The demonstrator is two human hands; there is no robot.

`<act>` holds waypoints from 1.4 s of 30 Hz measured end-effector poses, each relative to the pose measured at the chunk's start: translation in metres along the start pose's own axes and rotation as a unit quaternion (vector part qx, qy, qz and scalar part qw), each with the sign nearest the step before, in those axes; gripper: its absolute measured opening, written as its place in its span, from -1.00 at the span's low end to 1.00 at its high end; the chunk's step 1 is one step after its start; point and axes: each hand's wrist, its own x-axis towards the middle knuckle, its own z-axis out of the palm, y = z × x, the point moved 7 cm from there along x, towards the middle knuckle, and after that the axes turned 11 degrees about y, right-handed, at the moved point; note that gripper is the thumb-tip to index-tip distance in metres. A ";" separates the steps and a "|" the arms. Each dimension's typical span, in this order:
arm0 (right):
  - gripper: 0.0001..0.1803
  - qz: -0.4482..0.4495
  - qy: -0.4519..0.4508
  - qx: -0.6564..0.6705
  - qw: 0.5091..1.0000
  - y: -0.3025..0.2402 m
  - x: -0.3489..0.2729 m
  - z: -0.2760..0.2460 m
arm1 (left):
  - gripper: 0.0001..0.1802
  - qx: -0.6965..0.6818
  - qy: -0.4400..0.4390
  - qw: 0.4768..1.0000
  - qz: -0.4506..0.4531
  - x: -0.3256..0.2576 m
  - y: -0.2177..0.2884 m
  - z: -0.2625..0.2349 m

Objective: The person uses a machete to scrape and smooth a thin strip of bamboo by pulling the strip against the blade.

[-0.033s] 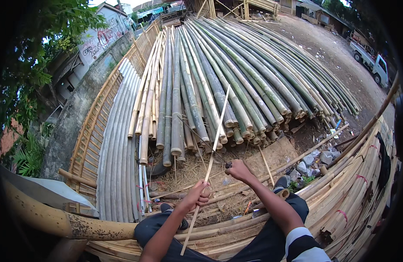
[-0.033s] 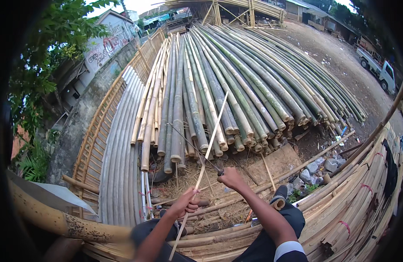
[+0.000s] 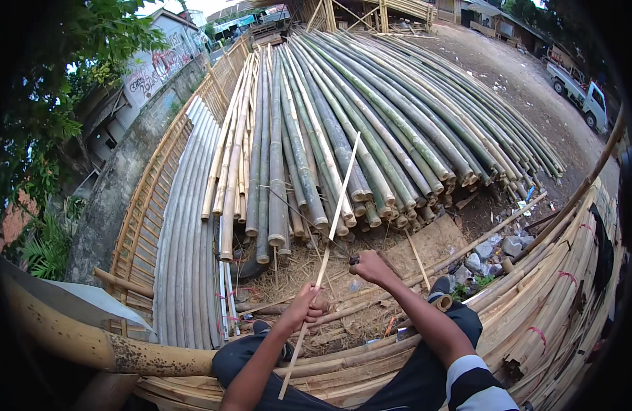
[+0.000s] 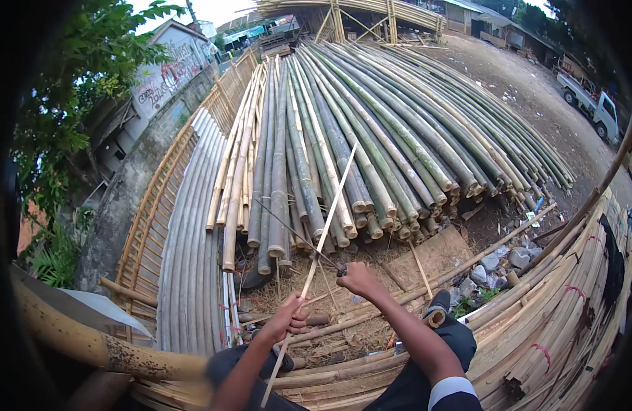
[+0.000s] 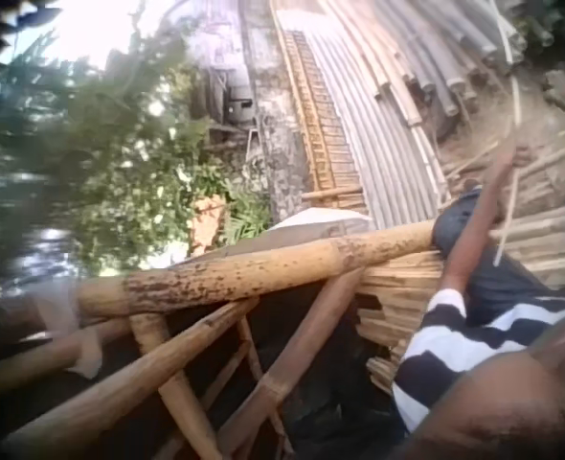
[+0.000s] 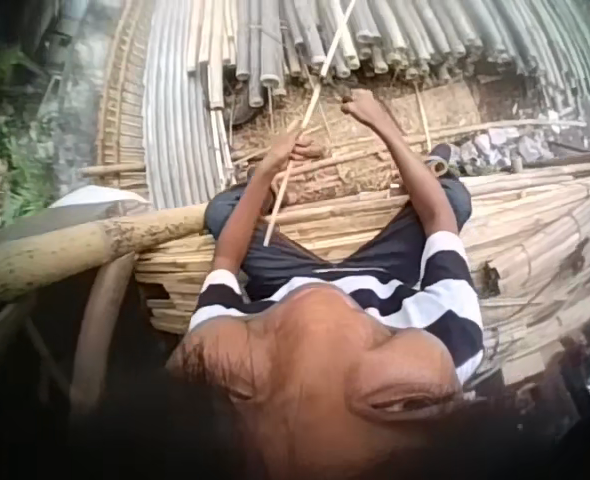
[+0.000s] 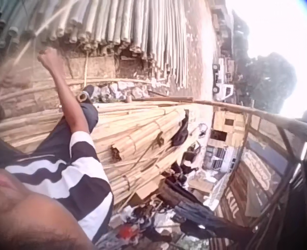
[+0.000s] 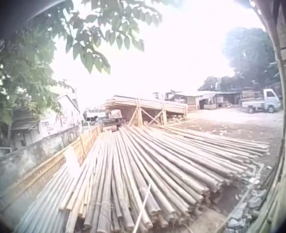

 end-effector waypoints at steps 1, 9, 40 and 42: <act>-0.69 -0.047 -0.019 -0.036 0.998 -0.015 -0.005 0.003 | -0.81 0.005 0.001 1.000 0.005 -0.016 -0.001 -0.003; -0.65 -0.104 -0.107 -0.077 0.986 -0.041 -0.074 0.035 | -0.73 -0.050 0.156 0.985 0.048 -0.132 -0.117 -0.054; -0.75 -0.083 -0.153 -0.230 0.957 0.044 -0.210 0.090 | -0.65 -0.334 0.095 0.933 -0.097 -0.163 -0.255 0.013; -0.74 -0.063 -0.153 -0.209 0.964 0.055 -0.204 0.088 | -0.65 -0.344 0.079 0.929 -0.113 -0.160 -0.260 0.008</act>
